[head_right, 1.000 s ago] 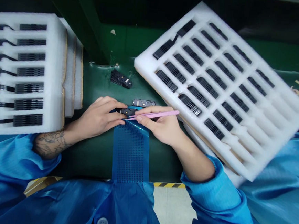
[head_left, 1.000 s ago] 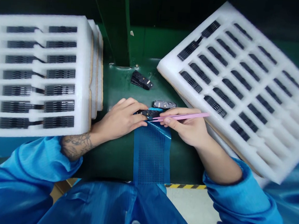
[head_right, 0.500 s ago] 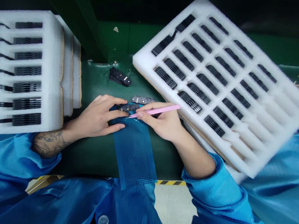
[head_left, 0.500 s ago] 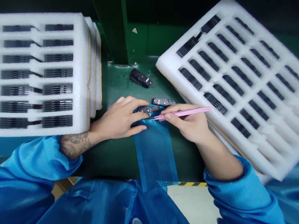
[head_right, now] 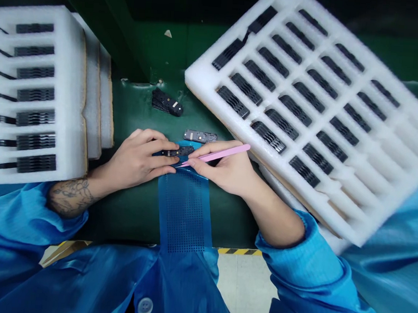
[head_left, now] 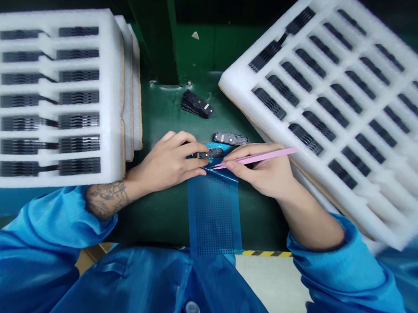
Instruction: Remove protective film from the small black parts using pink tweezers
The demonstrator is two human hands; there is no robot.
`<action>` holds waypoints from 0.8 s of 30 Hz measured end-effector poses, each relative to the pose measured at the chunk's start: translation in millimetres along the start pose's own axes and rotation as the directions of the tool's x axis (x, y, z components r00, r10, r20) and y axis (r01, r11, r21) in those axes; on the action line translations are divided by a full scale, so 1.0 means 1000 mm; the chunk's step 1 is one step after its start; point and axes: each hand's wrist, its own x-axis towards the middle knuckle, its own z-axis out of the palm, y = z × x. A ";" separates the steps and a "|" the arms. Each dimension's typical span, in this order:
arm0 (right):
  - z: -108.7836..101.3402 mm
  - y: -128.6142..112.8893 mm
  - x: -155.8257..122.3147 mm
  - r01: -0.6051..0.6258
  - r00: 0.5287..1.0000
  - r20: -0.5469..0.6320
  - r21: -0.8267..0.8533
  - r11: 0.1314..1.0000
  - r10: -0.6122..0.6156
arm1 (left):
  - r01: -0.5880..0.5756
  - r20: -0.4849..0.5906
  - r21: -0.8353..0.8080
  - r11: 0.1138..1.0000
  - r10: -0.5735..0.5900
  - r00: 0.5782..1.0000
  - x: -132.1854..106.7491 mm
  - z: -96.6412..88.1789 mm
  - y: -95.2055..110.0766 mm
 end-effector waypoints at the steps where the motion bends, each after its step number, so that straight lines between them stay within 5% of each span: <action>1: 0.000 0.000 0.000 0.005 1.000 -0.004 -0.013 1.000 -0.005 | 0.001 -0.004 -0.001 1.000 -0.001 1.000 0.000 0.000 0.000; 24: 0.005 0.002 0.000 0.025 0.999 -0.019 -0.055 0.998 -0.026 | 0.010 -0.017 -0.009 1.000 -0.010 1.000 0.000 0.001 0.001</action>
